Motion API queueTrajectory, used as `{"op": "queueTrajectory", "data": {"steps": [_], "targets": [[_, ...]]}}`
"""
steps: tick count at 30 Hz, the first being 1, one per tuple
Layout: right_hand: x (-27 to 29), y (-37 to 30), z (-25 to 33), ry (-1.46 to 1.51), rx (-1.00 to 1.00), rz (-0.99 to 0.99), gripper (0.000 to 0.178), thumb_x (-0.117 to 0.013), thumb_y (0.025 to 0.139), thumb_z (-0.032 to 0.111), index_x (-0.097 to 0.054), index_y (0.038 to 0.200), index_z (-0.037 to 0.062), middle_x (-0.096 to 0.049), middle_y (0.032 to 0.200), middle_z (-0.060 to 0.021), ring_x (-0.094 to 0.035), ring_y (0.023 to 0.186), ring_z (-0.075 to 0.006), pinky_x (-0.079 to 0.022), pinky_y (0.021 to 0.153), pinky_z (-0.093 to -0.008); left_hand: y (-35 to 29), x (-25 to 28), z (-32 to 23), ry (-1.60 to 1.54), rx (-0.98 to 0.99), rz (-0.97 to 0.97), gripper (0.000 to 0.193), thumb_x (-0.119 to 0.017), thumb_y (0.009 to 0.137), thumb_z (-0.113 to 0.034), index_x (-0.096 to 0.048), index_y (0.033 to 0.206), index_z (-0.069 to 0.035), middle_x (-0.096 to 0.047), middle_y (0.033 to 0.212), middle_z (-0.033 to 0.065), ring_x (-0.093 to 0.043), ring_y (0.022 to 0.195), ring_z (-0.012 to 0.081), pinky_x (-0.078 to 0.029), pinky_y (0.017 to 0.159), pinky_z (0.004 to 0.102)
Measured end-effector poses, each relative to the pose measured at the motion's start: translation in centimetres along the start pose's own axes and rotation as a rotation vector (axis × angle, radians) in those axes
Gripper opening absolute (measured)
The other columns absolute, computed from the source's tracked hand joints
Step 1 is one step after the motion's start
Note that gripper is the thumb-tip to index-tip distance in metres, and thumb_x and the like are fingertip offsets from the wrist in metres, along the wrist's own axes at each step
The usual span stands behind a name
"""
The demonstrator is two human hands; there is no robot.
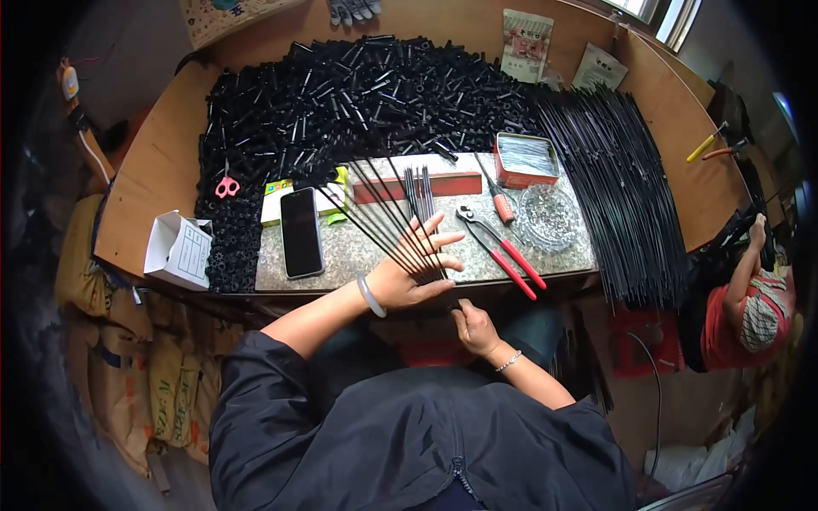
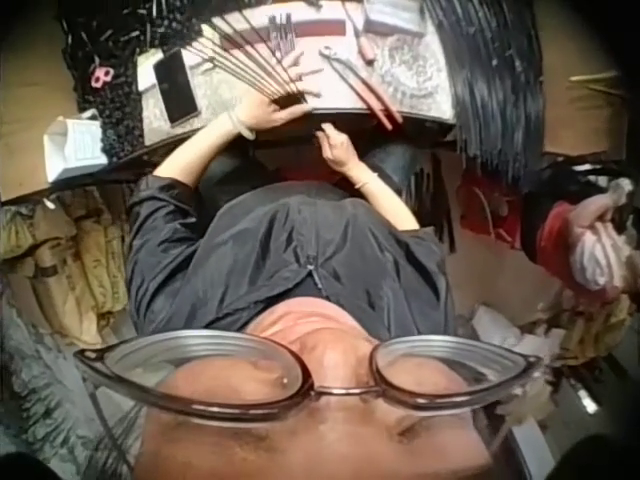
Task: Assembling long black rods into a central hub or connector using pliers at a production workbench.
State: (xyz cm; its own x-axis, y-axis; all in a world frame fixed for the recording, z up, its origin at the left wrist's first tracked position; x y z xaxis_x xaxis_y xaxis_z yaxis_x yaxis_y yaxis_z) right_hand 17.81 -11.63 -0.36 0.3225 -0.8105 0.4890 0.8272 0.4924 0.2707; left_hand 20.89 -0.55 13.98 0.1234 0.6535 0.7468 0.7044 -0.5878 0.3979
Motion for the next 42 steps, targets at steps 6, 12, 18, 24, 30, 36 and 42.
{"op": "queueTrajectory", "data": {"steps": [6, 12, 18, 24, 30, 36, 42], "targets": [[3.6, -0.4, 1.7, -0.325, -0.043, -0.041, 0.035, -0.063, 0.083, 0.014, -0.053, 0.112, -0.0022, -0.058, 0.099, -0.0196, -0.057, 0.090, -0.0362, -0.047, 0.078, -0.0405, -1.9, -4.4, 0.4, 0.323, -0.101, 0.140, 0.047, -0.063, 0.083, -0.028, -0.052, 0.128, -0.033, -0.042, 0.138, 0.0163, -0.034, 0.130, 0.0431, -0.028, 0.104, 0.0598], [7.3, -2.8, 2.2, -0.169, -0.107, -0.100, 0.023, -0.063, 0.083, 0.013, -0.059, 0.103, 0.0013, -0.061, 0.097, -0.0162, -0.060, 0.089, -0.0335, -0.049, 0.076, -0.0372, -0.8, -4.3, -0.8, 0.508, -0.101, 0.181, 0.051, -0.062, 0.083, -0.032, -0.048, 0.131, -0.038, -0.041, 0.139, 0.0172, -0.033, 0.130, 0.0444, -0.026, 0.104, 0.0595], [7.4, -3.9, 1.3, -0.076, -0.120, -0.104, 0.022, -0.058, 0.088, 0.024, -0.062, 0.099, 0.0055, -0.064, 0.095, -0.0130, -0.062, 0.089, -0.0304, -0.050, 0.077, -0.0372, -1.0, -5.7, -0.1, 0.503, -0.031, 0.260, 0.053, -0.067, 0.077, -0.033, -0.053, 0.128, -0.033, -0.036, 0.140, 0.0232, -0.027, 0.129, 0.0511, -0.020, 0.103, 0.0654], [8.2, -3.9, 2.5, -0.047, 0.004, -0.188, 0.019, -0.056, 0.089, 0.021, -0.059, 0.090, 0.0031, -0.064, 0.085, -0.0134, -0.062, 0.081, -0.0319, -0.049, 0.070, -0.0406, -0.3, -5.7, -2.0, 0.715, -0.063, 0.388, 0.045, -0.056, 0.087, -0.037, -0.053, 0.128, -0.020, -0.038, 0.138, 0.0240, -0.029, 0.127, 0.0517, -0.029, 0.101, 0.0604], [8.8, -3.7, 3.3, -0.030, 0.027, -0.194, 0.018, -0.055, 0.088, 0.020, -0.059, 0.088, 0.0024, -0.063, 0.081, -0.0131, -0.061, 0.078, -0.0325, -0.048, 0.068, -0.0404, -0.7, -6.2, -0.5, 0.683, -0.148, 0.318, 0.046, -0.058, 0.086, -0.039, -0.053, 0.129, -0.023, -0.033, 0.143, 0.0229, -0.028, 0.126, 0.0548, -0.030, 0.097, 0.0646], [8.9, -2.9, 4.2, -0.020, 0.066, -0.194, 0.018, -0.056, 0.088, 0.020, -0.059, 0.087, 0.0022, -0.064, 0.081, -0.0125, -0.061, 0.077, -0.0323, -0.048, 0.067, -0.0399, -0.8, -5.7, -1.0, 0.604, -0.080, 0.394, 0.056, -0.060, 0.083, -0.044, -0.052, 0.129, -0.013, -0.031, 0.143, 0.0230, -0.027, 0.126, 0.0549, -0.029, 0.097, 0.0650], [9.8, -2.7, 5.5, 0.002, 0.085, -0.182, 0.017, -0.056, 0.088, 0.019, -0.059, 0.086, 0.0019, -0.064, 0.080, -0.0125, -0.061, 0.077, -0.0322, -0.048, 0.067, -0.0398, -0.3, -6.0, -1.2, 0.585, -0.072, 0.362, 0.045, -0.054, 0.088, -0.039, -0.051, 0.130, -0.021, -0.032, 0.142, 0.0247, -0.023, 0.128, 0.0552, -0.023, 0.103, 0.0645]]}}
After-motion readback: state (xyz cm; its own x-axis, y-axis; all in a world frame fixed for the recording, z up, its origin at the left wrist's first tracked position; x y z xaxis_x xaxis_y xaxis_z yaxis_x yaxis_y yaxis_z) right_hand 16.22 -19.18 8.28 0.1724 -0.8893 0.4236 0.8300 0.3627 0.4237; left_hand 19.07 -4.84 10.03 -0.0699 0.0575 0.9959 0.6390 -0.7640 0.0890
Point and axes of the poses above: each hand's wrist, its own y-axis towards the middle knuckle, its own x-axis out of the back of the hand, z = x × y, the point moved 10 cm from there along y, towards the middle knuckle
